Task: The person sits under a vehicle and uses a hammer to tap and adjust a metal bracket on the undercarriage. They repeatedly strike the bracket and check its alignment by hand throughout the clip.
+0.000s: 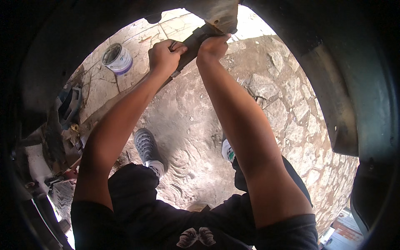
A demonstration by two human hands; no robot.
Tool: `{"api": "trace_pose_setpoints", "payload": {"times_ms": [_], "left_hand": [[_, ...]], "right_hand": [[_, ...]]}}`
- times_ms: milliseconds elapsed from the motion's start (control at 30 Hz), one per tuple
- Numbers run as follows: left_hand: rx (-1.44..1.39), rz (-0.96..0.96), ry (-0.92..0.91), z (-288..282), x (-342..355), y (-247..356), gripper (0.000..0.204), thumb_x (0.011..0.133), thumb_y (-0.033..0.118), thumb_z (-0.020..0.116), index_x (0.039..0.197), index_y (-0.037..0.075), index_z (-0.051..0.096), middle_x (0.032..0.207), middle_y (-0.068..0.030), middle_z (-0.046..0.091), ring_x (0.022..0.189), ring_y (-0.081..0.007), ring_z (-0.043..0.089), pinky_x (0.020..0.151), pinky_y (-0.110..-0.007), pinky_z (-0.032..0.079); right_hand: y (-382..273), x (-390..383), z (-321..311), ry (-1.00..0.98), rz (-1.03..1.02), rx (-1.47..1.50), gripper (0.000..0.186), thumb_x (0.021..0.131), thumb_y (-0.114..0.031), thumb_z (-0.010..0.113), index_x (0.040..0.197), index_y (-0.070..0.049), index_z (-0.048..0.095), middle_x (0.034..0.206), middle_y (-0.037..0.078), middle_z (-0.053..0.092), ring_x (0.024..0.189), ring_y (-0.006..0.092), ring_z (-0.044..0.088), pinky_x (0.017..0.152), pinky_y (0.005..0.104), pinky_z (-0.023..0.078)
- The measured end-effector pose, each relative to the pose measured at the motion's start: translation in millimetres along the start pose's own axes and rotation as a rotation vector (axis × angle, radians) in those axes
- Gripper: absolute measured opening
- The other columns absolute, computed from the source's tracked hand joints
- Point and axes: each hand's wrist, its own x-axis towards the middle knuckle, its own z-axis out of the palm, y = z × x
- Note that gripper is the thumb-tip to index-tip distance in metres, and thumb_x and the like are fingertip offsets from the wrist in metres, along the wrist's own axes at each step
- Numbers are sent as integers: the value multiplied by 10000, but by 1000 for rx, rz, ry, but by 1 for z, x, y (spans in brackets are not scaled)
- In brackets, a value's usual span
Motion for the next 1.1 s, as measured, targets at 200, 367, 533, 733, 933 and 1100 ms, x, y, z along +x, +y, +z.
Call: {"api": "trace_pose_setpoints", "payload": {"times_ms": [200, 367, 533, 733, 933, 1100], "left_hand": [[-32, -151, 79, 5, 30, 17, 251, 781, 319, 840, 869, 91, 781, 833, -113, 750, 781, -240, 712, 739, -365, 531], [94, -58, -77, -2, 14, 5, 265, 776, 334, 846, 899, 106, 791, 853, -86, 759, 817, -228, 715, 781, -358, 530], [-79, -60, 69, 9, 32, 9, 250, 779, 334, 843, 883, 112, 793, 840, -80, 758, 811, -225, 713, 759, -369, 533], [61, 29, -26, -2, 16, 5, 301, 747, 352, 868, 883, 99, 780, 844, -96, 750, 793, -230, 698, 771, -368, 521], [-4, -102, 39, 2, 33, 19, 271, 769, 292, 861, 882, 64, 769, 833, -76, 751, 765, -208, 682, 731, -359, 516], [138, 11, -47, -3, 12, 12, 336, 756, 369, 859, 864, 66, 763, 820, -92, 748, 771, -255, 691, 753, -389, 517]], "right_hand": [[1, -8, 2, 59, -38, -127, 836, 1047, -572, 216, 1140, 148, 630, 1161, 343, 646, 1127, 498, 593, 986, 539, 431], [-2, -6, 0, 82, -12, -148, 839, 1046, -571, 203, 1124, 141, 639, 1150, 342, 650, 1099, 508, 602, 978, 554, 428], [-3, -14, 4, 82, -56, -156, 837, 1043, -580, 202, 1119, 124, 648, 1142, 334, 656, 1094, 501, 605, 974, 548, 432], [-2, -4, 3, 131, -74, -186, 844, 1040, -589, 195, 1089, 113, 662, 1089, 327, 673, 1054, 509, 616, 949, 552, 443], [-2, -16, 6, 120, -100, -218, 852, 1039, -591, 183, 1061, 109, 668, 1051, 334, 676, 1030, 513, 621, 926, 574, 450], [-1, -5, 3, 141, -80, -205, 854, 1042, -583, 174, 1046, 111, 672, 1040, 336, 677, 1032, 516, 620, 931, 574, 447]]}}
